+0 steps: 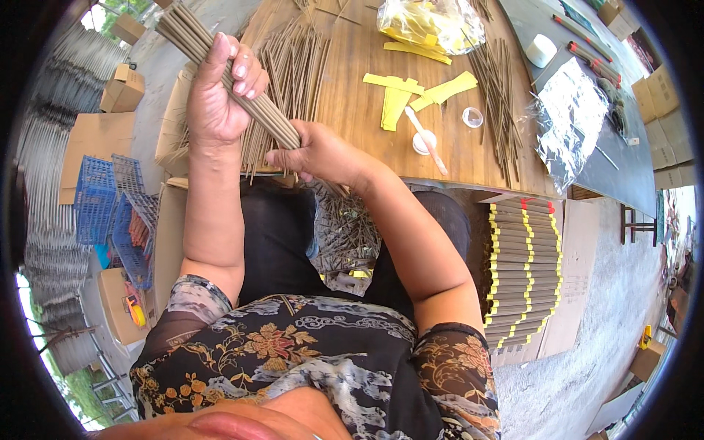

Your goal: The person gathers thin sticks, aligns them into bundles, and wraps the ends with yellow tape. They repeatedly pick up sticks, align them, apply tape, and place the finished bundles on a nearby board.

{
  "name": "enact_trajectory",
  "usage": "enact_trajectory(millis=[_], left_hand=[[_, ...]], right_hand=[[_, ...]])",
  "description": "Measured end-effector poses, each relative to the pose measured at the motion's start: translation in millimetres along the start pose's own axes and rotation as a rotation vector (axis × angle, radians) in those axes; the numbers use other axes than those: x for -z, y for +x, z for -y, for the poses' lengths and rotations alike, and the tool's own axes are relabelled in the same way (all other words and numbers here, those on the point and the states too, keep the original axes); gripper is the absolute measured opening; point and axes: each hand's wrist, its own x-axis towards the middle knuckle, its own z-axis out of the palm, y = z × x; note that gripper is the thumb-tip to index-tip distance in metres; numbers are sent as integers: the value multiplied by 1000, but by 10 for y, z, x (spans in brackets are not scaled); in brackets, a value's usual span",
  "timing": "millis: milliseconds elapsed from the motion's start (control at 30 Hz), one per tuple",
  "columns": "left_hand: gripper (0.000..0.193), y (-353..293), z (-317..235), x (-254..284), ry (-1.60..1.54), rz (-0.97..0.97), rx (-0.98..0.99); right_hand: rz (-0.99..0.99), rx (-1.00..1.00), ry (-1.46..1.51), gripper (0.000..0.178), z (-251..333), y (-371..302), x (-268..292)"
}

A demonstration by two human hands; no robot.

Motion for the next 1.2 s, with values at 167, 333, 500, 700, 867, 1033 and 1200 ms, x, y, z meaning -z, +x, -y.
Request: enact_trajectory(millis=[167,333,500,700,867,1033,1200], left_hand=[[22,-43,17,-14,-67,-80,92],[35,-148,143,-152,627,-385,-464],[25,-448,254,-123,1577,-293,-684],[25,-542,310,-249,1679,-287,-597],[17,-487,284,-364,1250,-390,-363],[13,-356,114,-223,1138,-307,-323],[11,-213,-361,-254,977,-329,-392]], right_hand=[[70,-154,146,25,16,-139,-118],[-63,-84,102,21,-56,-164,-94],[-104,-47,90,19,-36,-236,-58],[-120,-38,124,19,-47,-259,-70],[-113,-32,53,21,-38,-296,-50],[-90,-35,58,22,-16,-286,-48],[-49,-57,50,23,-6,-280,-105]])
